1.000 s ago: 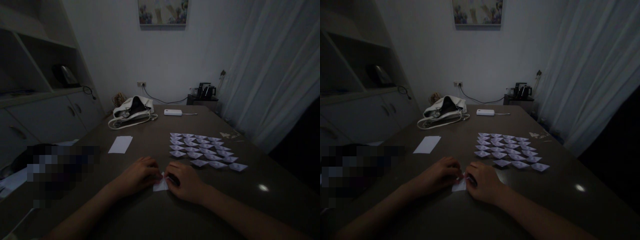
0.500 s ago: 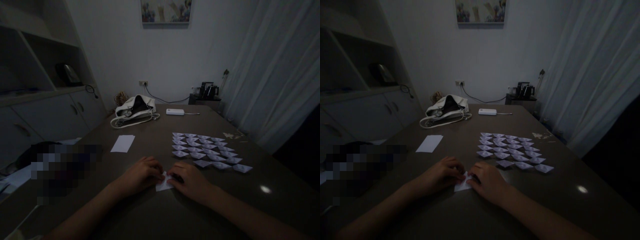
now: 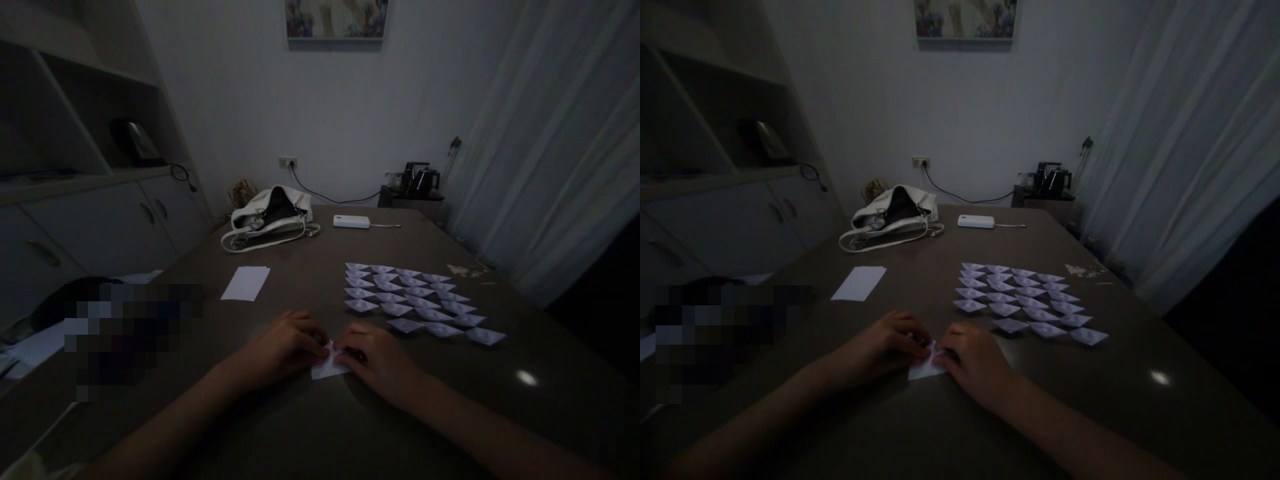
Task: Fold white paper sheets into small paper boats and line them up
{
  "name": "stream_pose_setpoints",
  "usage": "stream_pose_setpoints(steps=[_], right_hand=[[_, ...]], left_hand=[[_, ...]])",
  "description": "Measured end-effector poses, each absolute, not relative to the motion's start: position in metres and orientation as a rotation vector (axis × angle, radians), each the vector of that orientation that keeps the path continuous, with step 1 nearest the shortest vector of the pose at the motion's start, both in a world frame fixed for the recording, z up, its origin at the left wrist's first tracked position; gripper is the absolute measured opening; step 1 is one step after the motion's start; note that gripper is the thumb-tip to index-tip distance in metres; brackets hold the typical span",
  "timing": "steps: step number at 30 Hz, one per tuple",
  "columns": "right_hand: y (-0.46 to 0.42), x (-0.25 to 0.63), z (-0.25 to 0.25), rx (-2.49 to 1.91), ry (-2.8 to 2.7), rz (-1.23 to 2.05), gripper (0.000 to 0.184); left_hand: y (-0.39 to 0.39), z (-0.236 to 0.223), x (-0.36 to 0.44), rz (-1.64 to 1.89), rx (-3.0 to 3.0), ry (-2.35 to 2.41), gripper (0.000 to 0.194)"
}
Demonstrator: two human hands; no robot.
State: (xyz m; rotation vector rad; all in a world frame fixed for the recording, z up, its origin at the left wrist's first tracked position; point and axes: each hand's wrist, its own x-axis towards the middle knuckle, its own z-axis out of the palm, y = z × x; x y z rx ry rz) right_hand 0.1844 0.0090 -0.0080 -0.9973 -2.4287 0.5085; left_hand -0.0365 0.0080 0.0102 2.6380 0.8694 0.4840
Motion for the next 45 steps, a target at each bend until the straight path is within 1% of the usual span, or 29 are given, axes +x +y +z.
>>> stream_pose_setpoints(steps=[9,14,19,24,35,37,39,41,43,45], right_hand=[[0.009,0.187,-0.008,-1.001,-2.407,0.525,0.009],[0.009,0.187,-0.008,-1.022,-2.396,0.535,0.006],[0.008,0.187,-0.006,-1.025,-2.398,0.516,0.006],[0.007,0.187,-0.006,-1.045,-2.404,0.508,0.006],[0.013,0.191,-0.002,-0.987,-2.436,0.577,0.011],[0.014,0.191,-0.002,-0.989,-2.437,0.587,0.012],[0.014,0.191,-0.003,-0.996,-2.438,0.566,0.012],[0.013,0.19,-0.003,-1.01,-2.409,0.53,0.015],[0.012,0.189,-0.003,-1.023,-2.369,0.459,0.021],[0.01,0.189,-0.002,-1.016,-2.362,0.357,0.023]], left_hand=[[0.007,0.012,-0.034,0.501,2.673,0.88,0.012],[0.004,0.018,-0.03,0.447,2.768,0.853,0.017],[0.003,0.021,-0.029,0.396,2.803,0.873,0.015],[0.003,0.021,-0.029,0.418,2.787,0.88,0.014],[0.002,0.02,-0.03,0.405,2.695,0.913,0.013],[0.002,0.021,-0.03,0.396,2.681,0.921,0.015],[0.001,0.02,-0.029,0.394,2.677,0.947,0.017],[0.0,0.019,-0.029,0.399,2.675,0.973,0.015],[0.0,0.018,-0.028,0.407,2.674,0.975,0.014],[-0.001,0.018,-0.028,0.409,2.68,0.964,0.014]])
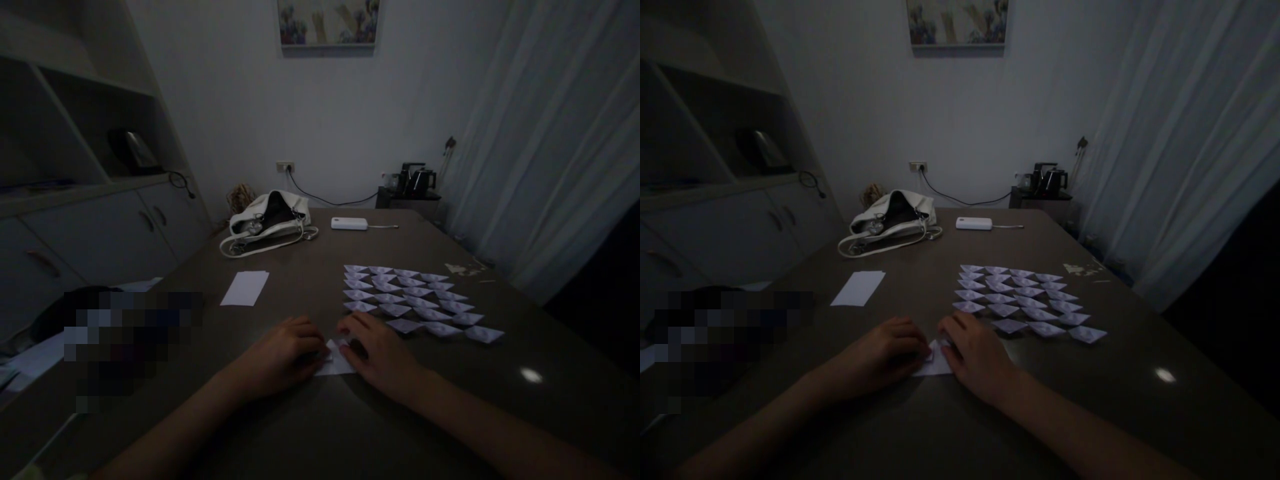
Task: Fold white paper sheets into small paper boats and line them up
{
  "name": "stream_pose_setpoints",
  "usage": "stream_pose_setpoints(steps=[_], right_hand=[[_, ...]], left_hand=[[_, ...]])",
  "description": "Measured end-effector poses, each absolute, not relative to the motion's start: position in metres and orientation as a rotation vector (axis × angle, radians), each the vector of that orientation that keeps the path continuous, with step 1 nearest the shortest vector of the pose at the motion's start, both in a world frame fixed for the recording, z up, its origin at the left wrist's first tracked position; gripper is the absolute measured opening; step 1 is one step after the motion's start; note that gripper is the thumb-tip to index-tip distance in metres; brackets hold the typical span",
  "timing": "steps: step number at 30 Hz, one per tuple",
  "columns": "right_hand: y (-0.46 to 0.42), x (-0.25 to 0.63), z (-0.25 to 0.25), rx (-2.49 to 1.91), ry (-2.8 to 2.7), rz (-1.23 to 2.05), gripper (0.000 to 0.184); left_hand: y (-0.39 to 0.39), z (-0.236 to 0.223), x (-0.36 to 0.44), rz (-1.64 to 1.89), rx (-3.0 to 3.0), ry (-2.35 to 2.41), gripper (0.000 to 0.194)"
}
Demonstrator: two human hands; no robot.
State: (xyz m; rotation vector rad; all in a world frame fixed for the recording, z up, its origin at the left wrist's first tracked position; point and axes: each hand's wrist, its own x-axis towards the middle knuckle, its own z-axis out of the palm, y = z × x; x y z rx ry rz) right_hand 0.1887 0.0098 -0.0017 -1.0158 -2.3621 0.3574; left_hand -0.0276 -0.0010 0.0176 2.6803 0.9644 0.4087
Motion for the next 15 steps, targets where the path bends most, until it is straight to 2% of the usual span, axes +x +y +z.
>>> stream_pose_setpoints(steps=[5,15], right_hand=[[0.009,0.189,0.002,-0.963,-2.499,0.119,0.018],[0.008,0.187,0.001,-1.021,-2.632,0.084,0.019]], left_hand=[[-0.003,0.018,-0.024,0.402,2.719,0.97,0.015],[-0.008,0.006,-0.015,0.342,2.838,1.166,0.02]])
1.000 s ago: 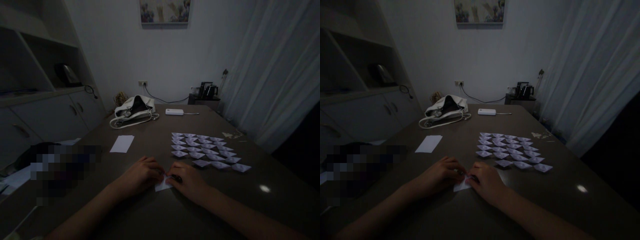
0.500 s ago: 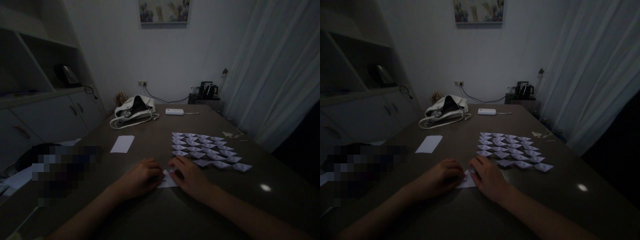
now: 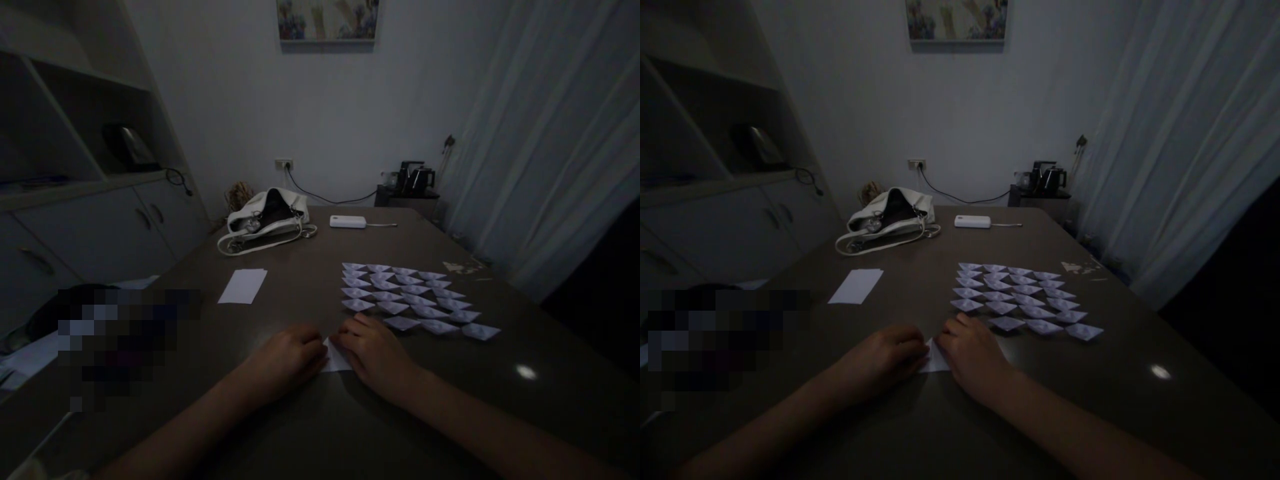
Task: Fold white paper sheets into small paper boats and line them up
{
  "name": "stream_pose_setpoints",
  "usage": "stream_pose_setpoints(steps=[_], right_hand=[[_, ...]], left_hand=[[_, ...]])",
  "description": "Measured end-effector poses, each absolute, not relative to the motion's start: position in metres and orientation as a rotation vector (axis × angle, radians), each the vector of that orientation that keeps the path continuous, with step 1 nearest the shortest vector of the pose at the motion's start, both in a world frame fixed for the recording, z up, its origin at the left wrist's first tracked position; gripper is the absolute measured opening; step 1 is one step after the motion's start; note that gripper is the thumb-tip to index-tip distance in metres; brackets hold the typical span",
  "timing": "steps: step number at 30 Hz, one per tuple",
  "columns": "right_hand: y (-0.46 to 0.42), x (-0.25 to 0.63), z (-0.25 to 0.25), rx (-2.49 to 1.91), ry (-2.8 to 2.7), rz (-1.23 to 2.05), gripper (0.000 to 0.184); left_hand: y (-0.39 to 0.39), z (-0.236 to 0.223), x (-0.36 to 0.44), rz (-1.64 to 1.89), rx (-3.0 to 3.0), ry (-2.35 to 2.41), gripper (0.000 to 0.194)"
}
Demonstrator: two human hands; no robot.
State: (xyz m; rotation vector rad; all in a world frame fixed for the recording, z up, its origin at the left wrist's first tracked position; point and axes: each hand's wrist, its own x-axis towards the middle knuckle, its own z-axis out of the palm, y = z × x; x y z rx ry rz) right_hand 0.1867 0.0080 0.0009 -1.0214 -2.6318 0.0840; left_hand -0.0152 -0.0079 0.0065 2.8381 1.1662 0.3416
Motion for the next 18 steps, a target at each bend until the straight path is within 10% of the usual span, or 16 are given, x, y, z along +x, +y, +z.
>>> stream_pose_setpoints(steps=[18], right_hand=[[0.0042,0.1788,-0.0002,-1.145,-2.709,-0.131,0.017]], left_hand=[[-0.0086,0.0039,-0.0088,0.363,3.133,0.944,0.025]])
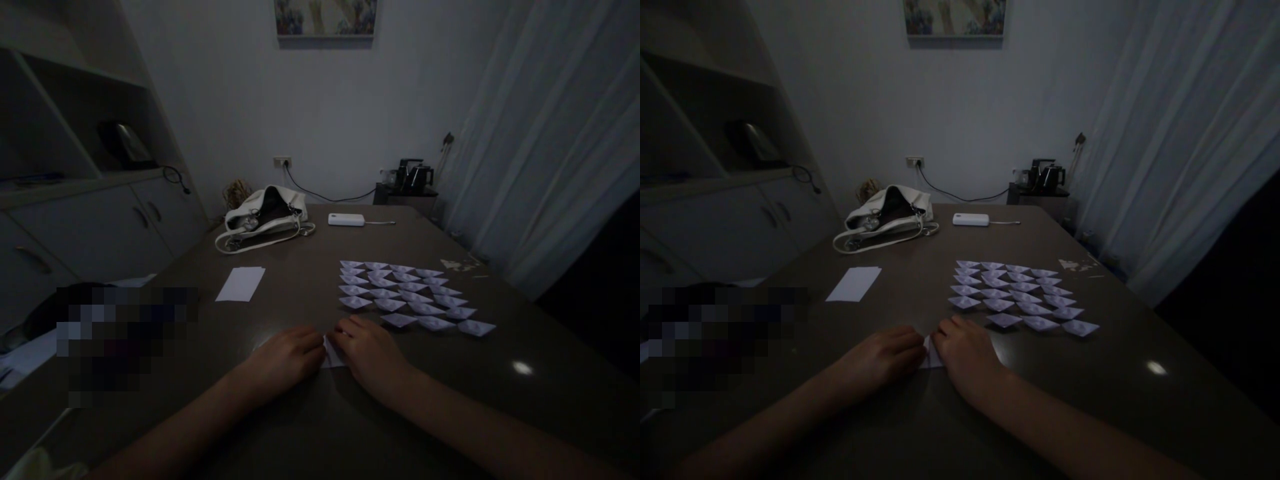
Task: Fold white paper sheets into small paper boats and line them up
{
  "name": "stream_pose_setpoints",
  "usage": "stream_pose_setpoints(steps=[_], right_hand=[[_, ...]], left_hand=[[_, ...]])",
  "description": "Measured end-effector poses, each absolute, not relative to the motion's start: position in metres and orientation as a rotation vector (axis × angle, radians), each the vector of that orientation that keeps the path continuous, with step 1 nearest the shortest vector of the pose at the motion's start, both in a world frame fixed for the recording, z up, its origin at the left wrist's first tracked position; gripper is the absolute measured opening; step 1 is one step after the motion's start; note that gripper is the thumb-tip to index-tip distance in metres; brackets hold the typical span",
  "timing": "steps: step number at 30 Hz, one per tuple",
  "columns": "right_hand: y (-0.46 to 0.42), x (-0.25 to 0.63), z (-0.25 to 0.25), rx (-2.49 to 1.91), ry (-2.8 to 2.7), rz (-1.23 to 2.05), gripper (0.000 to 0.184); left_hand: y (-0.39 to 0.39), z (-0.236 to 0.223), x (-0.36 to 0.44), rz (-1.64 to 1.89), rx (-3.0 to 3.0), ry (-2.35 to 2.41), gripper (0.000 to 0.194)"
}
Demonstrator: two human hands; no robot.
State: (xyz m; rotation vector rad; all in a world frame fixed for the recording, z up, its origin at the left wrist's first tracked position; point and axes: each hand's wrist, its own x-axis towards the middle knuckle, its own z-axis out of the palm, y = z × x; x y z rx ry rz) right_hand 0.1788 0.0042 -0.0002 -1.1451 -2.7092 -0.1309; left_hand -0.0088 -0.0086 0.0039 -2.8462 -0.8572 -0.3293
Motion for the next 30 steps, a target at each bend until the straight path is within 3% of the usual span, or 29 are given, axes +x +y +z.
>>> stream_pose_setpoints(steps=[30], right_hand=[[-0.0019,0.1774,0.0089,-1.214,-2.735,-0.119,0.018]], left_hand=[[-0.0085,0.01,-0.0051,-0.285,-2.869,-0.827,0.021]])
